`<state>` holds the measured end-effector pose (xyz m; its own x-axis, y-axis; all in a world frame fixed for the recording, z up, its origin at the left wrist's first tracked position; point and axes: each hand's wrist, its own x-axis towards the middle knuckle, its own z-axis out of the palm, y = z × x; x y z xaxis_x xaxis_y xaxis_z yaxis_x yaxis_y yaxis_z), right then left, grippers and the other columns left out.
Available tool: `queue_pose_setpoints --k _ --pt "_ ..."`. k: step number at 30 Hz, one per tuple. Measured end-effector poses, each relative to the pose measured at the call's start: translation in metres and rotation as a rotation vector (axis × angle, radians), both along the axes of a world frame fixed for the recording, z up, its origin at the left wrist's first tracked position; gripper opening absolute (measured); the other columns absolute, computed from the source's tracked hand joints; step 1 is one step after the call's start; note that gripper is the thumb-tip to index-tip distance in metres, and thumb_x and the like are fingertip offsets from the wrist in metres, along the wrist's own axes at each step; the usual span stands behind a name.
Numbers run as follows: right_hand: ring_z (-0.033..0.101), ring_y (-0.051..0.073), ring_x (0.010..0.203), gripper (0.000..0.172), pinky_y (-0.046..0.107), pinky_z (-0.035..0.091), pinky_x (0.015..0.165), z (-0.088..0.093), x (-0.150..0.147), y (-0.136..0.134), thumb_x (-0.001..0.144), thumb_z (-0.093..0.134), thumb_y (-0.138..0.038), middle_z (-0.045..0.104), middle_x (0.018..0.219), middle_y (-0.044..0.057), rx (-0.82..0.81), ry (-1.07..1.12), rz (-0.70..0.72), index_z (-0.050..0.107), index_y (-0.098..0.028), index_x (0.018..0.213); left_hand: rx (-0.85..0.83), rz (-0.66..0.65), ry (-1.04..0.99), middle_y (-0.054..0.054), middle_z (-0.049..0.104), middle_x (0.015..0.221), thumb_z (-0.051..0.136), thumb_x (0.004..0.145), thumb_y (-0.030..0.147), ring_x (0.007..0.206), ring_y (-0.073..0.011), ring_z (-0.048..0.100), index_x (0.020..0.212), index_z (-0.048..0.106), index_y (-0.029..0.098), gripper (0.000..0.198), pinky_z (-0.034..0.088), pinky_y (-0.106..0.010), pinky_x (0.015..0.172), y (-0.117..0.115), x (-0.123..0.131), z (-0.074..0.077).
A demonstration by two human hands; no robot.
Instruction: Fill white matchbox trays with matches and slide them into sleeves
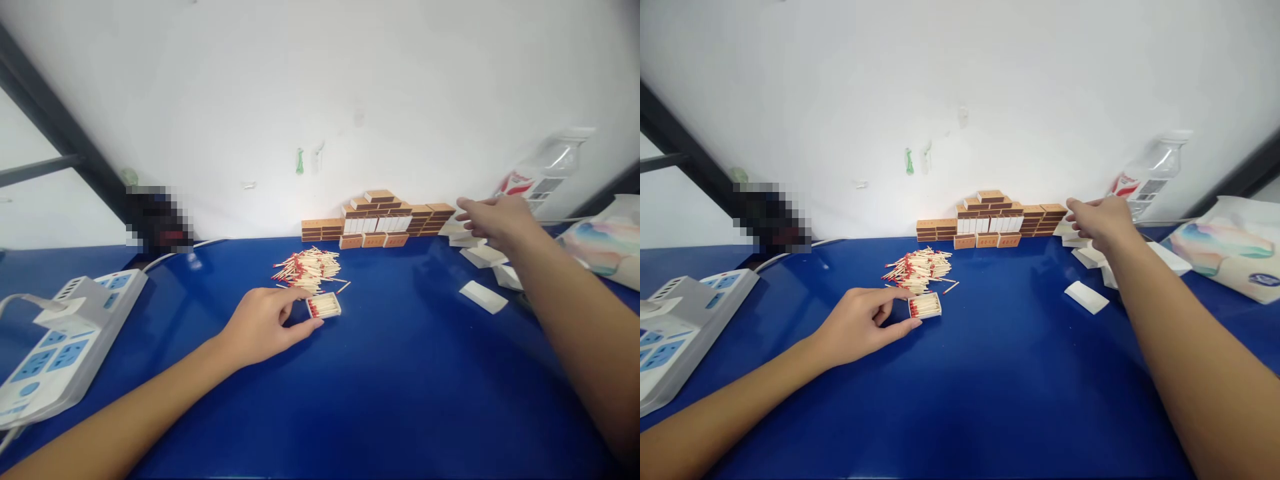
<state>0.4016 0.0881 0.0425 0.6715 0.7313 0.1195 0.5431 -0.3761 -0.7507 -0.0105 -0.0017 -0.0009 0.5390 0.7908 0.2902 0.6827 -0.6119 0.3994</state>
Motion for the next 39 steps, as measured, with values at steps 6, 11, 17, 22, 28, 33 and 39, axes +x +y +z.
queue_pose_setpoints --k 6,11,17,22,28,33,39 --pt "0.051 0.015 0.056 0.031 0.033 0.036 0.053 -0.012 -0.004 0.012 0.091 0.065 -0.039 0.062 0.069 0.009 -0.032 0.100 -0.016 0.069 -0.008 0.088 -0.036 -0.045 0.052 0.008 0.048 0.054 0.069 0.090 0.051 0.049 -0.0089 0.048 0.113 0.076 0.023 0.036 0.035 -0.024 0.055 0.001 -0.001 -0.002" --pt "0.052 0.015 0.057 0.032 0.035 0.036 0.054 -0.011 -0.006 0.009 0.090 0.067 -0.041 0.067 0.081 0.011 0.034 0.158 0.025 0.063 -0.012 0.104 -0.061 -0.028 0.087 0.007 0.052 0.056 0.068 0.090 0.053 0.053 -0.0105 0.052 0.116 0.075 0.024 0.039 0.036 -0.025 0.056 0.002 -0.001 0.000" --pt "0.053 0.009 0.059 0.024 0.024 0.043 0.054 -0.013 -0.006 0.011 0.097 0.066 -0.035 0.062 0.079 0.001 0.066 0.307 0.098 0.061 -0.014 0.087 -0.063 -0.036 0.108 0.007 0.053 0.057 0.069 0.090 0.054 0.054 -0.0108 0.053 0.116 0.074 0.024 0.040 0.036 -0.025 0.057 0.002 -0.001 -0.001" --pt "0.056 0.009 0.061 0.014 0.026 0.048 0.058 -0.008 -0.001 0.011 0.095 0.065 -0.022 0.066 0.083 0.007 0.168 0.322 0.090 0.059 -0.012 0.087 0.049 -0.071 0.005 0.006 0.056 0.065 0.071 0.090 0.048 0.057 -0.0099 0.053 0.115 0.073 0.023 0.035 0.041 -0.024 0.059 0.003 -0.002 -0.003" --pt "0.052 0.009 0.053 0.020 0.027 0.038 0.046 0.015 -0.038 -0.021 0.099 0.053 -0.033 0.070 0.097 0.016 0.421 0.105 0.034 0.060 -0.014 0.094 0.242 0.000 -0.143 0.003 0.067 0.075 0.073 0.089 0.045 0.052 -0.0073 0.047 0.109 0.074 0.019 0.032 0.042 -0.024 0.056 0.005 -0.003 0.002" --pt "0.052 0.010 0.043 0.030 0.024 0.037 0.040 -0.007 -0.121 -0.062 0.092 0.067 -0.043 0.067 0.067 0.004 0.190 0.244 0.618 0.063 -0.019 0.075 0.318 0.082 -0.177 0.005 0.059 0.060 0.075 0.088 0.047 0.051 -0.0093 0.051 0.109 0.076 0.019 0.035 0.042 -0.024 0.054 0.008 -0.005 0.003" --pt "0.054 0.010 0.042 0.041 0.022 0.034 0.035 -0.027 -0.159 -0.077 0.094 0.063 -0.058 0.066 0.064 0.000 0.114 0.398 0.992 0.056 -0.022 0.077 0.324 0.072 -0.207 0.002 0.068 0.068 0.074 0.089 0.043 0.055 -0.0096 0.057 0.115 0.075 0.019 0.035 0.048 -0.023 0.056 0.009 -0.008 0.001"
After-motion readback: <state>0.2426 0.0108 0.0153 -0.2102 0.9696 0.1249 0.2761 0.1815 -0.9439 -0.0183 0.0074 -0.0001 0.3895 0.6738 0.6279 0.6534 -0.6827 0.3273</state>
